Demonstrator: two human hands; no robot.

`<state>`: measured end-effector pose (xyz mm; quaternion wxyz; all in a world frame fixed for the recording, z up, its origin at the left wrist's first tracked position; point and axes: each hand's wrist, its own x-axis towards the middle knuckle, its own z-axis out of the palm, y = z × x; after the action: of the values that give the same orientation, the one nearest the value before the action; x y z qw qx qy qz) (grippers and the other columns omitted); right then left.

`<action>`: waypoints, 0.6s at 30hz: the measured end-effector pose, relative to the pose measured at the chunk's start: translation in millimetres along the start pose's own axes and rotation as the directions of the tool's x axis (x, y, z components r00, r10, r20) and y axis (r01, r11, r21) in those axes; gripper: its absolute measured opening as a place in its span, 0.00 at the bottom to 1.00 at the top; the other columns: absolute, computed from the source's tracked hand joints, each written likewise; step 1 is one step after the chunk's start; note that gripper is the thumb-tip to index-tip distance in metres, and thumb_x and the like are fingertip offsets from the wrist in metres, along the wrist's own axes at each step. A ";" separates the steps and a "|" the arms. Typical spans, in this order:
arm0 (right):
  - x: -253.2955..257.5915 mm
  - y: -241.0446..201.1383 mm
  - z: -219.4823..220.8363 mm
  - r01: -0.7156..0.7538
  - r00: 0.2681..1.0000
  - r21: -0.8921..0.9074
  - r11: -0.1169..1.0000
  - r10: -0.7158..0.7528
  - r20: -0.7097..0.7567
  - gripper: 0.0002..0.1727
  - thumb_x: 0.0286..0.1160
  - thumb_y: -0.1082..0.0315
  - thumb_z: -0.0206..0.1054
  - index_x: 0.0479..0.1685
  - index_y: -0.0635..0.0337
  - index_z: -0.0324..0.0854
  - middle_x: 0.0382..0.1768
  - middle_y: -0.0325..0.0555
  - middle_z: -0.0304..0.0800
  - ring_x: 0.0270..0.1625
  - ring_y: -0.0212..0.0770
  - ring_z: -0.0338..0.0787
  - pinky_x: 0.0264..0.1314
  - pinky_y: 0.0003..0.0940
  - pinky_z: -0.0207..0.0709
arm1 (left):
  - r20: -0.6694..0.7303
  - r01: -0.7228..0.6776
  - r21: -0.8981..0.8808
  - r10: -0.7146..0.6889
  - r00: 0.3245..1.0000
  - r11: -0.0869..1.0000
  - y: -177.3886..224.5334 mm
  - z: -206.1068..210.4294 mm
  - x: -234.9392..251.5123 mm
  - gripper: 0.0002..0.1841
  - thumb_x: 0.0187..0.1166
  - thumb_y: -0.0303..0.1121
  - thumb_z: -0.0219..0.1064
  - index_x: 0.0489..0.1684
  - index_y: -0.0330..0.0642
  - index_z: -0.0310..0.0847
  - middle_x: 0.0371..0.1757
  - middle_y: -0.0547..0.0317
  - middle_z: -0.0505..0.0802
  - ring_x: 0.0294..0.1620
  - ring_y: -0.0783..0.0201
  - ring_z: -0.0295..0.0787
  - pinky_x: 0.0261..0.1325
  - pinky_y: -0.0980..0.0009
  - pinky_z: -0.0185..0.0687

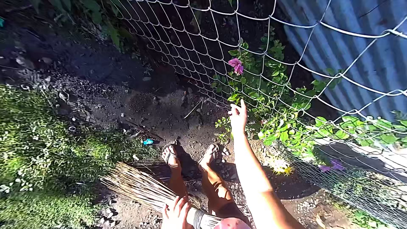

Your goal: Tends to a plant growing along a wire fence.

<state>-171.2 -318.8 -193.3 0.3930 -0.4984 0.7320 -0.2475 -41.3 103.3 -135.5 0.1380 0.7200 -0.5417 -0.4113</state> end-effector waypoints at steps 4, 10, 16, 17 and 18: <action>-21.2 18.5 -43.1 0.015 1.000 -0.169 0.985 -0.013 0.009 0.17 0.90 0.70 0.56 0.71 0.63 0.81 0.50 0.52 0.93 0.43 0.40 0.92 0.48 0.39 0.87 | 0.010 -0.001 0.000 0.001 1.000 1.000 0.6 -0.8 0.0 0.31 0.44 0.33 0.86 0.57 0.43 0.91 0.66 0.42 0.92 0.78 0.31 0.79 0.75 0.18 0.56; -22.1 33.0 -61.0 0.013 0.990 -0.699 0.715 0.090 0.110 0.19 0.91 0.63 0.55 0.71 0.56 0.85 0.67 0.54 0.88 0.66 0.57 0.89 0.71 0.58 0.79 | 0.009 -0.016 0.012 0.016 1.000 1.000 0.2 -2.1 -0.3 0.31 0.43 0.32 0.86 0.56 0.43 0.92 0.66 0.41 0.92 0.78 0.30 0.79 0.75 0.18 0.56; -1.8 26.3 -50.4 0.034 0.986 -0.834 0.551 0.119 0.118 0.20 0.89 0.66 0.55 0.74 0.48 0.80 0.77 0.55 0.79 0.64 0.63 0.89 0.61 0.66 0.81 | -0.013 -0.024 0.009 0.024 1.000 1.000 -2.7 2.6 -3.3 0.28 0.48 0.33 0.83 0.56 0.41 0.91 0.66 0.41 0.92 0.77 0.29 0.79 0.75 0.17 0.55; 0.5 28.1 -51.6 0.023 0.988 -0.830 0.558 0.115 0.105 0.18 0.88 0.66 0.56 0.71 0.50 0.81 0.76 0.56 0.80 0.64 0.63 0.89 0.61 0.65 0.81 | -0.007 -0.017 0.008 0.017 1.000 1.000 -0.7 1.0 -2.8 0.28 0.48 0.32 0.83 0.56 0.41 0.91 0.66 0.41 0.92 0.77 0.30 0.79 0.75 0.18 0.55; 1.3 29.7 -52.7 0.028 0.986 -0.837 0.547 0.122 0.113 0.18 0.88 0.67 0.56 0.71 0.51 0.81 0.77 0.56 0.79 0.66 0.63 0.88 0.62 0.65 0.81 | 0.007 -0.003 -0.002 0.003 1.000 1.000 2.3 -2.1 -1.6 0.28 0.48 0.30 0.83 0.56 0.40 0.91 0.67 0.41 0.91 0.78 0.30 0.78 0.76 0.18 0.54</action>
<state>-230.8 -310.3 -186.2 0.1718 -0.6234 0.7410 0.1810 -41.4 103.4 -132.0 0.1376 0.7176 -0.5429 -0.4141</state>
